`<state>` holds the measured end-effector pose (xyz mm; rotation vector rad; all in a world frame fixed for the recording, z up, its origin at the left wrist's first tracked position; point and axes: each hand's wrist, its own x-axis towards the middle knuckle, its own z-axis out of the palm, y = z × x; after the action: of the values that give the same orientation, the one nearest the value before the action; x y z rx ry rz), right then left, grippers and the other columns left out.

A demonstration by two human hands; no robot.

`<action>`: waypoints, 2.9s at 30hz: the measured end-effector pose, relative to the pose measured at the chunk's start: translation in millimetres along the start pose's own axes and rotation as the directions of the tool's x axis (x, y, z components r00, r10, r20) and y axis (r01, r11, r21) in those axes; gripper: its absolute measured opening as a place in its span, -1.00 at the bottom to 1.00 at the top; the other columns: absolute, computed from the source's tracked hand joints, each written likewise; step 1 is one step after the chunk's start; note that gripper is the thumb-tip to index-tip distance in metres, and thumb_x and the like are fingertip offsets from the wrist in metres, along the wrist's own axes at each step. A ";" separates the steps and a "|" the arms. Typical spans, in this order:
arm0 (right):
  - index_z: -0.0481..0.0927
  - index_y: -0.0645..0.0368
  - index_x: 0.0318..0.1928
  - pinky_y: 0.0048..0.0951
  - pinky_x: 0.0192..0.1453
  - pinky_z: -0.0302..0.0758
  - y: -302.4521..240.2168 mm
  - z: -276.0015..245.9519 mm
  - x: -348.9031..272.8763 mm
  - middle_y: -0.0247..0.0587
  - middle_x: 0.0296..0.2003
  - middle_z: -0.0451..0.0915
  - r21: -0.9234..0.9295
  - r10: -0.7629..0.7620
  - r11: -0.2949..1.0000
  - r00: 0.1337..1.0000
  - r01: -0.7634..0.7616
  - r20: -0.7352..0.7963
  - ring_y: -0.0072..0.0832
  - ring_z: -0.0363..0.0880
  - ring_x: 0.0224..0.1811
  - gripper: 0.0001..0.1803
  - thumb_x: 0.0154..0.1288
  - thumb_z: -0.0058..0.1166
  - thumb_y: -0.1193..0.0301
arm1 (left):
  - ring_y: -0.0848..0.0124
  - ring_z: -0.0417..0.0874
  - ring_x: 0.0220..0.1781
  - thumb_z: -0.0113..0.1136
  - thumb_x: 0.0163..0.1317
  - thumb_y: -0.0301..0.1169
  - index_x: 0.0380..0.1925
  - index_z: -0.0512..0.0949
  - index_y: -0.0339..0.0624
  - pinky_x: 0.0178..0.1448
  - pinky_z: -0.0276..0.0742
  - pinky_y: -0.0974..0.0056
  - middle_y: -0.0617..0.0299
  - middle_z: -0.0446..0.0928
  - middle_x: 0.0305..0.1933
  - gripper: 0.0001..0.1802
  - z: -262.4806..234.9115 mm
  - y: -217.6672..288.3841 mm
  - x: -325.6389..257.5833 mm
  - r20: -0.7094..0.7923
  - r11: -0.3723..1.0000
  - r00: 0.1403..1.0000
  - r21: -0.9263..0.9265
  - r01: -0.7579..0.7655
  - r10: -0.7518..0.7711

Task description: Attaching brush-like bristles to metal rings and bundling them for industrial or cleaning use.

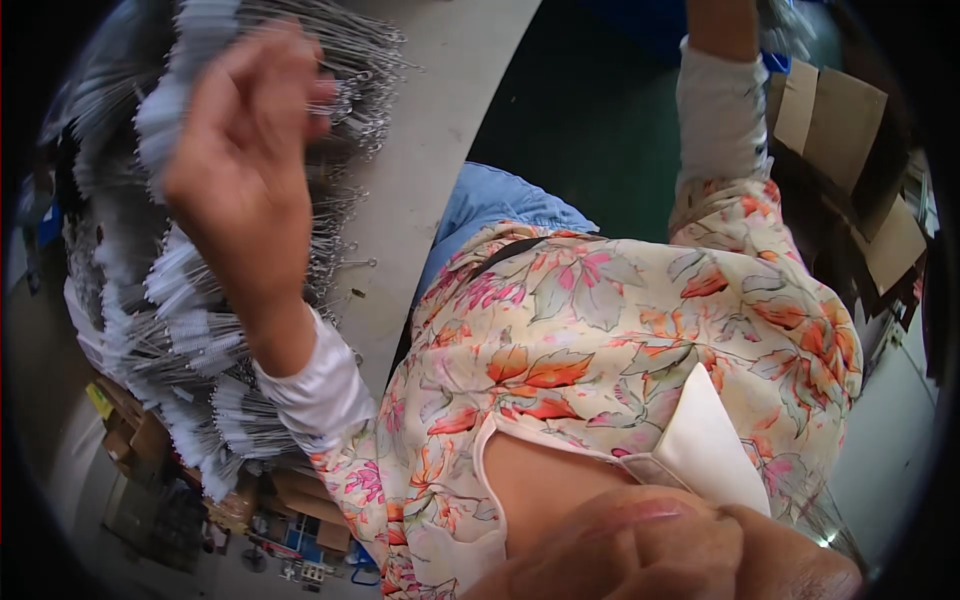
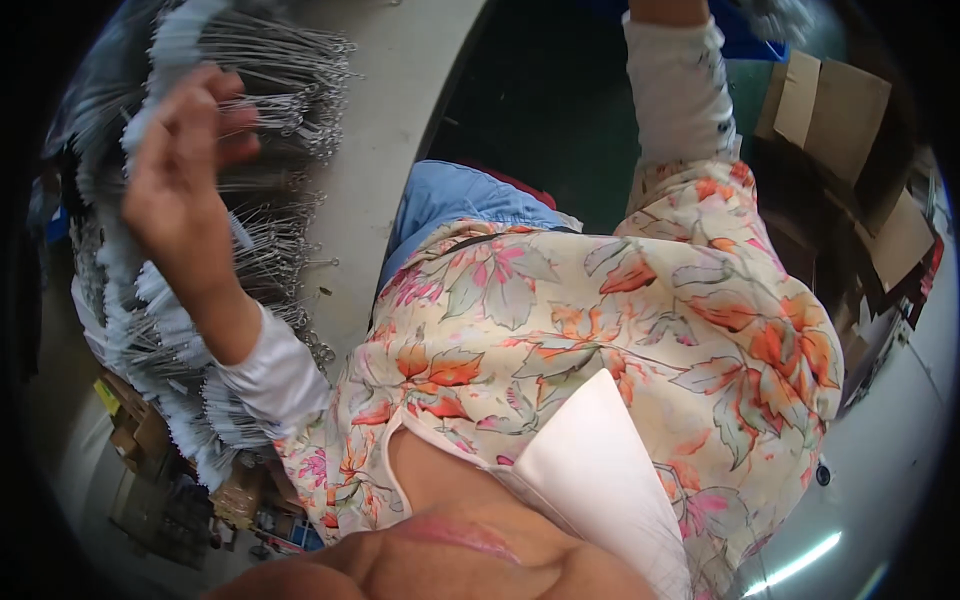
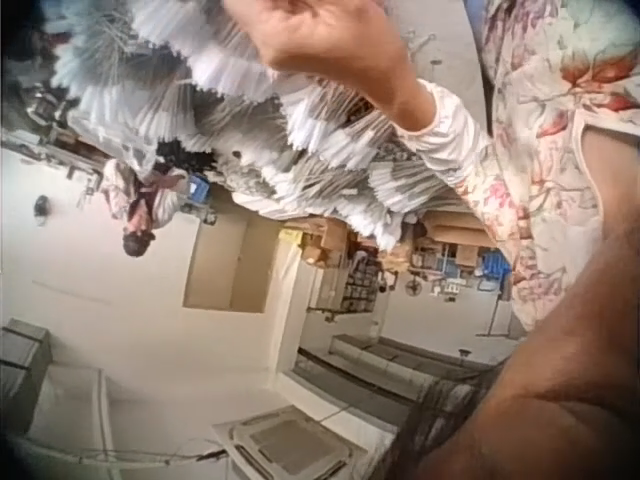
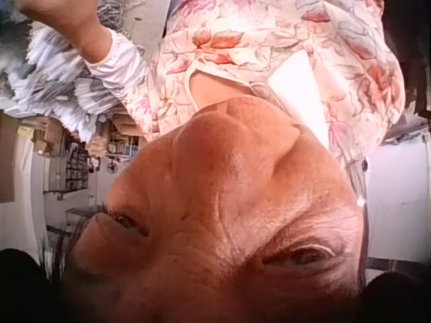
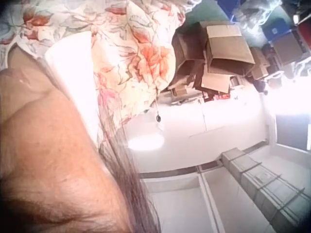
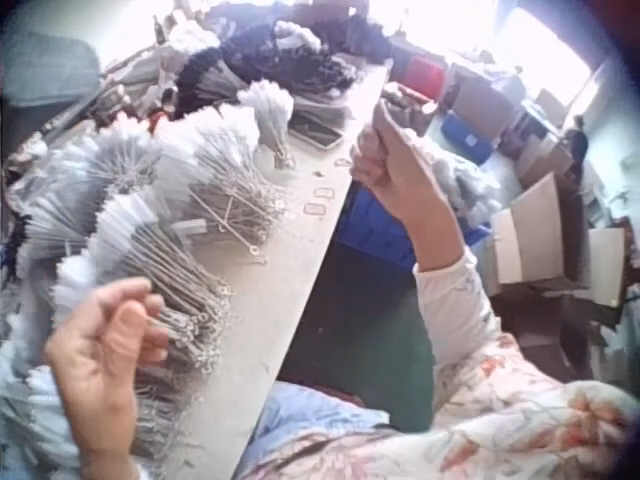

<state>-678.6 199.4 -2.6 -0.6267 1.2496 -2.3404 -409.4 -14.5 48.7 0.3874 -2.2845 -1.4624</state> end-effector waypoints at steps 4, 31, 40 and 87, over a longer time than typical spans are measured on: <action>0.38 0.07 -0.59 -0.46 -0.48 0.28 101.3 -133.6 -108.8 -0.40 -0.68 0.27 0.334 0.398 0.888 0.891 -0.315 -0.220 -0.50 0.24 -0.62 -0.59 0.40 -0.12 0.17 | 0.50 0.63 -0.32 0.17 0.26 -0.37 -0.18 0.58 -0.34 -0.26 0.54 0.44 0.18 0.62 -0.32 -0.76 18.1 -32.8 -68.9 0.064 0.962 0.965 0.122 0.244 -0.253; 0.40 -0.02 -0.59 -0.55 -0.60 0.23 215.9 -28.5 -260.9 -0.48 -0.68 0.38 0.452 0.820 0.548 0.347 -0.704 -0.455 -0.61 0.28 -0.69 -0.61 0.40 -0.10 0.15 | 0.38 0.60 -0.53 0.22 0.15 -0.45 -0.40 0.57 -0.23 -0.43 0.51 0.32 0.18 0.59 -0.45 -0.92 60.9 -120.0 -150.3 -0.175 0.970 0.966 0.187 -0.155 0.188; 0.39 -0.05 -0.57 -0.54 -0.68 -0.13 109.8 -6.9 -285.5 -0.59 -0.76 0.07 0.038 0.418 0.758 0.439 -0.652 -0.795 -0.66 -0.10 -0.78 -0.59 0.41 -0.18 0.07 | 0.29 0.67 -0.40 0.16 0.16 -0.48 -0.35 0.56 -0.28 -0.31 0.59 0.28 0.11 0.61 -0.39 -0.90 55.3 -123.6 -154.3 -0.245 0.986 0.956 0.019 -0.163 0.163; 0.51 0.17 -0.14 -0.03 0.22 0.26 233.2 -262.4 -153.9 -0.20 -0.24 0.51 -0.767 0.502 0.264 0.762 -0.585 -0.409 -0.22 0.42 -0.08 -0.62 -0.04 0.25 0.44 | 0.23 0.58 -0.25 -0.04 0.31 -0.28 -0.11 0.46 -0.21 -0.24 0.57 0.09 0.16 0.54 -0.23 -0.73 405.3 -708.0 -138.2 0.116 -0.234 -0.211 -0.240 0.942 -0.971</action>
<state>-667.3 337.6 -359.9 -0.2453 2.2662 -1.0009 -465.7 76.1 -771.8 2.6644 -1.1779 -2.0840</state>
